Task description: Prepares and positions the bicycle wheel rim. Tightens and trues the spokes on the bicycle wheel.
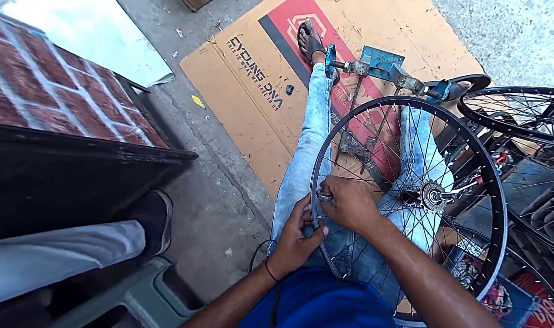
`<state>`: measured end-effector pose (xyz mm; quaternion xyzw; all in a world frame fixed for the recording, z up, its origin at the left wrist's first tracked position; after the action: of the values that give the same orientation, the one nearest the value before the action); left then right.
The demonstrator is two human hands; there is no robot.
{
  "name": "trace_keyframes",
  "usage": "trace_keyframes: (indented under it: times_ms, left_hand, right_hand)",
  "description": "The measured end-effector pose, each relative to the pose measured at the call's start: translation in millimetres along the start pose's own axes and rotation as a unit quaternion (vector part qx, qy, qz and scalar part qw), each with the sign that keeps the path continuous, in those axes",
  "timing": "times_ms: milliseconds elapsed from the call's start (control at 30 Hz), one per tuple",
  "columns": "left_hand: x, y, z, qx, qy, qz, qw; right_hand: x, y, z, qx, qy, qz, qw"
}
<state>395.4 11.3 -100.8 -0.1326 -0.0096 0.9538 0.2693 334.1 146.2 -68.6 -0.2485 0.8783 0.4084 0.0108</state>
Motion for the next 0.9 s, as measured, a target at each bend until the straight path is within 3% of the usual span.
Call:
trace_keyframes:
  times_ms: [167, 233, 333, 400, 533, 667, 767, 900]
  left_hand:
    - [-1.9, -1.4, 3.1, 0.005, -0.012, 0.002, 1.0]
    - [-2.7, -2.9, 2.0, 0.008, -0.013, 0.003, 1.0]
    - [-2.6, 0.5, 0.9, 0.006, -0.01, 0.004, 1.0]
    - [-2.1, 1.8, 0.5, 0.006, -0.005, 0.0, 1.0]
    - [3.8, 4.1, -3.3, 0.02, 0.012, 0.004, 1.0]
    - [3.4, 2.3, -2.2, 0.019, 0.01, 0.0, 1.0]
    - [-1.2, 1.5, 1.6, 0.006, -0.003, -0.006, 1.0]
    - [-5.2, -5.4, 4.1, 0.003, -0.02, -0.003, 1.0]
  right_hand:
    - [1.6, 2.6, 22.3, 0.235, 0.048, -0.21, 0.948]
    - [7.8, 1.1, 28.5, 0.285, 0.041, -0.233, 0.929]
    - [10.9, -1.8, 32.9, 0.312, -0.003, -0.178, 0.933]
    - [8.0, -3.3, 31.8, 0.282, -0.033, -0.103, 0.953]
    - [0.9, -0.5, 11.2, 0.024, -0.075, -0.019, 0.997]
    - [6.2, 1.5, 2.6, -0.053, -0.133, -0.078, 0.987]
    - [8.5, 0.0, 8.2, 0.064, -0.087, -0.108, 0.988]
    - [-0.1, -15.4, 27.8, 0.294, -0.039, -0.184, 0.937]
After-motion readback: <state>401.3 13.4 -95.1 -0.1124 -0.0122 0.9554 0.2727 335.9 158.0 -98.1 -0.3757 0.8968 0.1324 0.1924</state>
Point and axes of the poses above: each hand's wrist, its own x-axis towards the middle knuckle, its own y-axis out of the back of the hand, z = x × y, the point moved 8 cm from there along x, towards the middle knuckle, and after that the axes turned 10 degrees about -z, right-handed, at the moved point
